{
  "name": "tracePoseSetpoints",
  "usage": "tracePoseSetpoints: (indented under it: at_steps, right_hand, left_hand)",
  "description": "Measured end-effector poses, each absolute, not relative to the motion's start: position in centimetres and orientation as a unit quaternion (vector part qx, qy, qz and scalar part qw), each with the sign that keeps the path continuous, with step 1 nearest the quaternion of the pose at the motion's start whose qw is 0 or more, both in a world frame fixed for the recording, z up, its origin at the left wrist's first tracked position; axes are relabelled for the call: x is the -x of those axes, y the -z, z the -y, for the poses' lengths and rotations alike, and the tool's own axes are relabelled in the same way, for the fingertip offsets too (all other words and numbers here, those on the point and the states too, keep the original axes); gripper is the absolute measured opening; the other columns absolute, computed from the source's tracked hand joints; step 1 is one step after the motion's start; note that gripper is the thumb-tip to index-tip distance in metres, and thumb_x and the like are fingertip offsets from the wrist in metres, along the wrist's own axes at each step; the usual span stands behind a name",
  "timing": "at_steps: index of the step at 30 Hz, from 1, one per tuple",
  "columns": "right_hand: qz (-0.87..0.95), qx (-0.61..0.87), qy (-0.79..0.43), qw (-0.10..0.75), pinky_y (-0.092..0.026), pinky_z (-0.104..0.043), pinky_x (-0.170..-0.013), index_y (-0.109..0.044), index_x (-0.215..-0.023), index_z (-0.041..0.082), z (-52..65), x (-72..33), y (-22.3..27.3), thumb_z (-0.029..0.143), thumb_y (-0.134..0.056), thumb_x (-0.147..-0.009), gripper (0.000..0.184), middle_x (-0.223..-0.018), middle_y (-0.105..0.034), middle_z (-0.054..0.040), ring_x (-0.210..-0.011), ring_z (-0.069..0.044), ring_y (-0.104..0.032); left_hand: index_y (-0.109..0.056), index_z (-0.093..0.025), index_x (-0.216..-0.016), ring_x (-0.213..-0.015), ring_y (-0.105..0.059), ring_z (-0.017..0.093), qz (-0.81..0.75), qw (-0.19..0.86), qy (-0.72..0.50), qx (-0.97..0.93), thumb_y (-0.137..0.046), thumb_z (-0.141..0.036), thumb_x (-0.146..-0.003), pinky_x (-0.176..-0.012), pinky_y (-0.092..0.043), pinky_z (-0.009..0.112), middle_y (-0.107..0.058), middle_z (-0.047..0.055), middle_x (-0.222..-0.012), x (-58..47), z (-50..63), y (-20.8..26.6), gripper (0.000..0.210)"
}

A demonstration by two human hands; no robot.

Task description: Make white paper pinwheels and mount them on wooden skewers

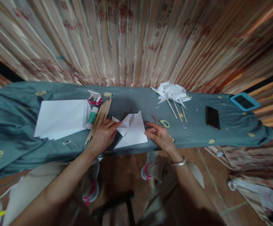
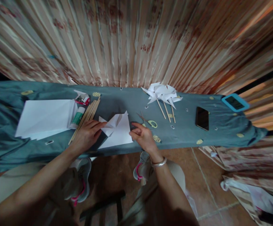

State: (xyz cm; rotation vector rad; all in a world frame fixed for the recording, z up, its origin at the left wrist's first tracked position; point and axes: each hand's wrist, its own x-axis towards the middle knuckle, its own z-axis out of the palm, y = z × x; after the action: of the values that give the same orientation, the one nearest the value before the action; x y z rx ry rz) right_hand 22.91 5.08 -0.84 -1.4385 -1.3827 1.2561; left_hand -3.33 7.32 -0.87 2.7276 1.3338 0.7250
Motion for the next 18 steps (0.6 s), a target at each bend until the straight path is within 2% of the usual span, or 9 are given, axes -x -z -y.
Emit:
tracePoseSetpoints:
  at_steps: [2, 4, 7, 11, 14, 18]
  right_hand:
    - [0.538, 0.559, -0.510, 0.372, -0.046, -0.026, -0.054, -0.059, -0.117, 0.013, -4.6, -22.7, 0.6, 0.038, -0.069, -0.069, 0.055, -0.069, -0.069, 0.0001, -0.053, -0.012, -0.058]
    - [0.558, 0.579, -0.473, 0.359, -0.048, -0.027, -0.057, -0.058, -0.120, 0.013, -4.3, -22.6, 0.3, 0.036, -0.066, -0.073, 0.053, -0.070, -0.070, -0.0014, -0.056, -0.014, -0.060]
    - [0.620, 0.642, -0.311, 0.326, -0.052, -0.033, -0.070, -0.058, -0.123, 0.013, -3.9, -22.7, -0.1, 0.029, -0.058, -0.082, 0.044, -0.078, -0.072, -0.0050, -0.068, -0.019, -0.066]
    - [0.699, 0.632, -0.135, 0.306, -0.049, -0.041, -0.090, -0.062, -0.117, 0.013, -3.7, -22.8, -0.4, 0.025, -0.049, -0.088, 0.034, -0.104, -0.071, -0.0128, -0.093, -0.026, -0.067]
    - [0.738, 0.587, -0.108, 0.315, -0.046, -0.041, -0.096, -0.062, -0.117, 0.015, -3.7, -22.6, -0.2, 0.022, -0.044, -0.091, 0.032, -0.112, -0.069, -0.0125, -0.105, -0.025, -0.063]
    - [0.749, 0.568, -0.120, 0.320, -0.048, -0.040, -0.094, -0.061, -0.119, 0.017, -3.9, -22.2, 0.1, 0.022, -0.045, -0.092, 0.031, -0.111, -0.069, -0.0112, -0.104, -0.025, -0.063]
  left_hand:
    - [-0.062, -0.013, -0.114, -0.099, -0.057, 0.026, -0.437, 0.014, -0.230, -0.870, -0.047, -0.008, -0.084, -0.090, -0.049, 0.042, -0.065, 0.011, -0.103, 3.6, -7.7, 0.9, 0.034]
    - [-0.061, -0.013, -0.116, -0.105, -0.055, 0.026, -0.442, 0.014, -0.244, -0.863, -0.045, -0.006, -0.084, -0.094, -0.047, 0.042, -0.063, 0.012, -0.111, 3.9, -7.9, 0.8, 0.036]
    - [-0.058, -0.013, -0.119, -0.109, -0.053, 0.025, -0.443, 0.011, -0.283, -0.851, -0.043, -0.006, -0.087, -0.096, -0.045, 0.042, -0.059, 0.013, -0.116, 3.7, -7.2, 0.3, 0.036]
    - [-0.059, -0.014, -0.113, -0.098, -0.054, 0.023, -0.384, 0.042, -0.279, -0.879, -0.053, -0.018, -0.089, -0.085, -0.047, 0.040, -0.062, 0.011, -0.107, 2.3, -4.7, -0.3, 0.025]
    - [-0.062, -0.016, -0.105, -0.093, -0.054, 0.024, -0.348, 0.061, -0.227, -0.908, -0.060, -0.022, -0.085, -0.077, -0.045, 0.037, -0.064, 0.009, -0.100, 1.1, -3.0, 0.0, 0.021]
    - [-0.063, -0.016, -0.100, -0.089, -0.055, 0.023, -0.348, 0.052, -0.193, -0.916, -0.060, -0.018, -0.085, -0.074, -0.045, 0.036, -0.065, 0.008, -0.097, 0.7, -2.6, 0.8, 0.016]
